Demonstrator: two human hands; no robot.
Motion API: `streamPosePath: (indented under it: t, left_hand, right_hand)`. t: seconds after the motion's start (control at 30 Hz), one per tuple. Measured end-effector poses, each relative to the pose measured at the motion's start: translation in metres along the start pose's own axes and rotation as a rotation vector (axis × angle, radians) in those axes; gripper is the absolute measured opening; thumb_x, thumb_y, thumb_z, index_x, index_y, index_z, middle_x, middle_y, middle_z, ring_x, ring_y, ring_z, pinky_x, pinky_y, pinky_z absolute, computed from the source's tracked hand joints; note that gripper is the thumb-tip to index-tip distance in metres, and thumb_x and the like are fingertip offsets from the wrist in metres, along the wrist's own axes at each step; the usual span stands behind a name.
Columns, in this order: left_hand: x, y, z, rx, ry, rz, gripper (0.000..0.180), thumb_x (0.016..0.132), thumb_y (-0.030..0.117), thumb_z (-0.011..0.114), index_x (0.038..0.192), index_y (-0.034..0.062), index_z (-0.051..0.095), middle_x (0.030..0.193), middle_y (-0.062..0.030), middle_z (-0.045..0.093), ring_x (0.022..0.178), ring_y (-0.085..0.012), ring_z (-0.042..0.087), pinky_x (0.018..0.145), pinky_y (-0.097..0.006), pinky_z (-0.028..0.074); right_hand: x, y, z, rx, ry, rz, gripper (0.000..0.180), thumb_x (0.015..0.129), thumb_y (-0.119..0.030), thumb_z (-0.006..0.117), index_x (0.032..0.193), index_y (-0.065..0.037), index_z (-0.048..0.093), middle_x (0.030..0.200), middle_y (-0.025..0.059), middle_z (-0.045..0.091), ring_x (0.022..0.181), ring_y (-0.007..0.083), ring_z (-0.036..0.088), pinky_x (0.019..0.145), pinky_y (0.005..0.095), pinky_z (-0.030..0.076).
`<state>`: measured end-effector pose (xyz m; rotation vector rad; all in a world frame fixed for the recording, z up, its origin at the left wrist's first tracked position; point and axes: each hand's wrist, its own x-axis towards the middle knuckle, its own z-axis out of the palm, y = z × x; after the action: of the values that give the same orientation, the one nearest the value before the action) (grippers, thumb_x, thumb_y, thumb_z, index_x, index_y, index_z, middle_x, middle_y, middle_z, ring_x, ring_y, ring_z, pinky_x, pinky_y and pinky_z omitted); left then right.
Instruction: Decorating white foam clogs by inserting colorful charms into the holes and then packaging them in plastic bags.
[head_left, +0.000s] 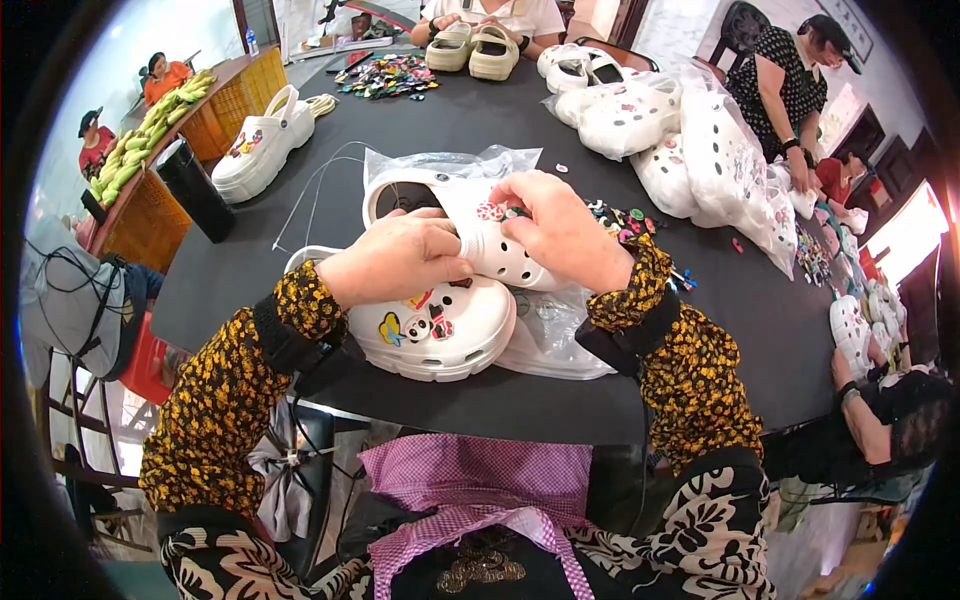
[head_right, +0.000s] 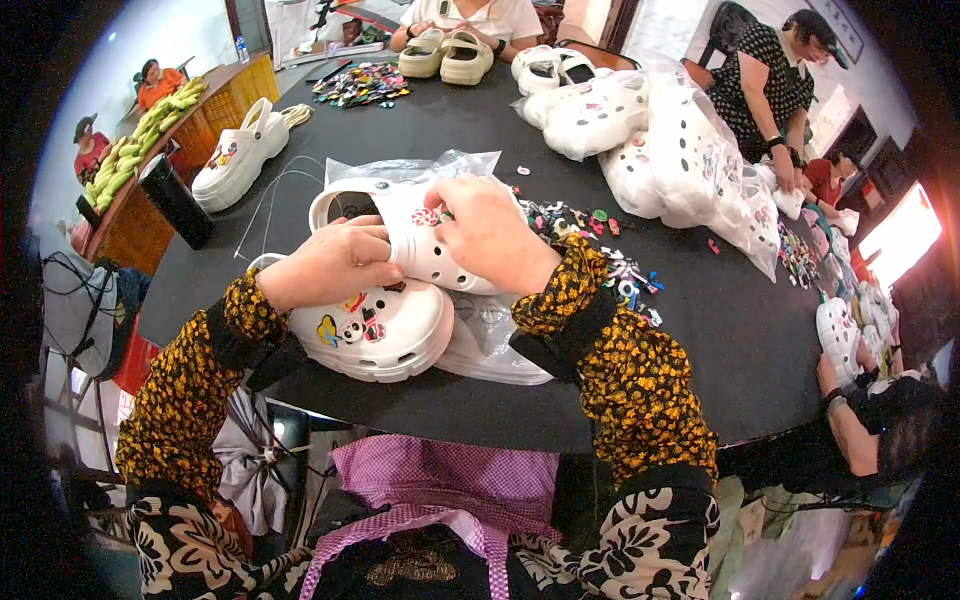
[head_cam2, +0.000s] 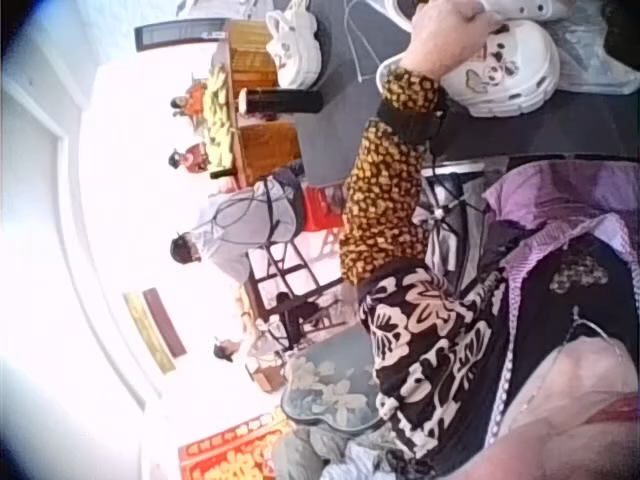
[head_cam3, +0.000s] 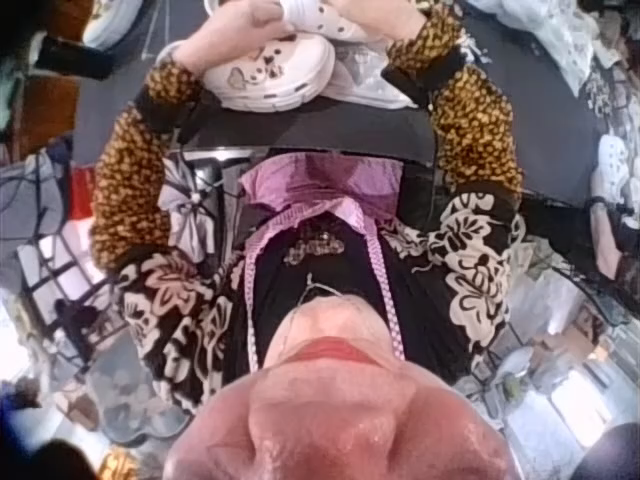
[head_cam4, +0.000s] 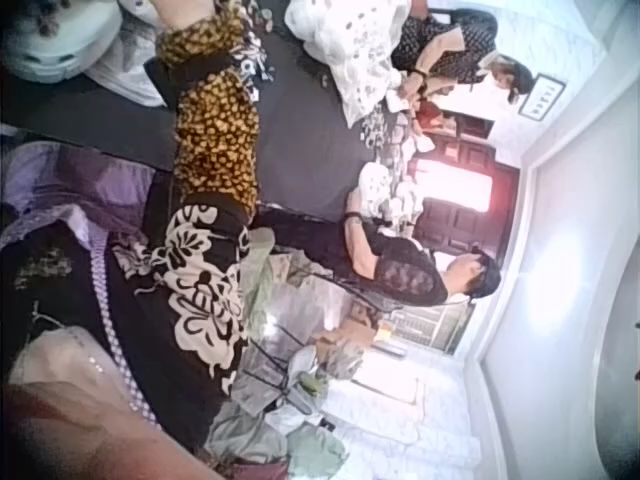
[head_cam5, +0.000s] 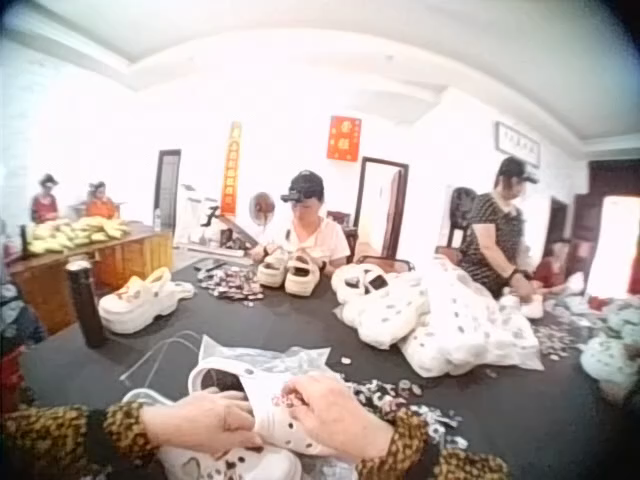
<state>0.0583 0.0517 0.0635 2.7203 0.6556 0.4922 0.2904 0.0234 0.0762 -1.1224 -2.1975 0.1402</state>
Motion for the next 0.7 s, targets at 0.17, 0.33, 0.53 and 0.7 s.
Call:
streamPosePath:
  t: [0.17,0.33,0.53,0.7]
  left_hand:
    - [0.003,0.011,-0.007,-0.064,-0.064,-0.099,0.028,0.089,0.032,0.061,0.083,0.0076,0.072,0.094,-0.008,0.066,0.11,-0.0256,0.055,0.091,-0.043,0.042]
    - [0.002,0.006,-0.003,-0.033,-0.057,-0.076,0.028,0.09,0.032,0.06,0.087,0.0075,0.074,0.099,-0.012,0.068,0.118,-0.0269,0.053,0.095,-0.044,0.041]
    - [0.003,0.004,0.0,-0.042,-0.037,-0.096,0.027,0.089,0.03,0.061,0.09,0.0058,0.074,0.1,-0.0153,0.069,0.117,-0.0291,0.055,0.093,-0.043,0.044]
    - [0.007,-0.002,0.006,-0.022,0.043,-0.017,0.024,0.09,0.026,0.062,0.09,0.0035,0.072,0.091,-0.0154,0.07,0.101,-0.0276,0.063,0.084,-0.04,0.05]
  right_hand:
    - [-0.004,0.002,0.008,0.032,0.039,0.027,0.023,0.074,-0.001,0.062,0.097,0.002,0.059,0.092,0.0178,0.061,0.09,0.0338,0.059,0.083,0.0402,0.047]
    - [-0.01,-0.004,0.014,-0.169,0.141,-0.195,0.021,0.074,-0.001,0.058,0.095,-0.002,0.056,0.093,0.0168,0.06,0.095,0.0347,0.057,0.086,0.0442,0.043]
    - [-0.014,-0.009,0.016,-0.387,0.138,-0.279,0.02,0.075,-0.007,0.057,0.094,-0.002,0.055,0.095,0.0155,0.055,0.097,0.0326,0.054,0.086,0.0416,0.043]
    - [-0.023,-0.011,0.024,-0.45,0.098,-0.327,0.019,0.077,-0.009,0.058,0.095,-0.003,0.055,0.095,0.0146,0.055,0.098,0.0324,0.054,0.088,0.0425,0.043]
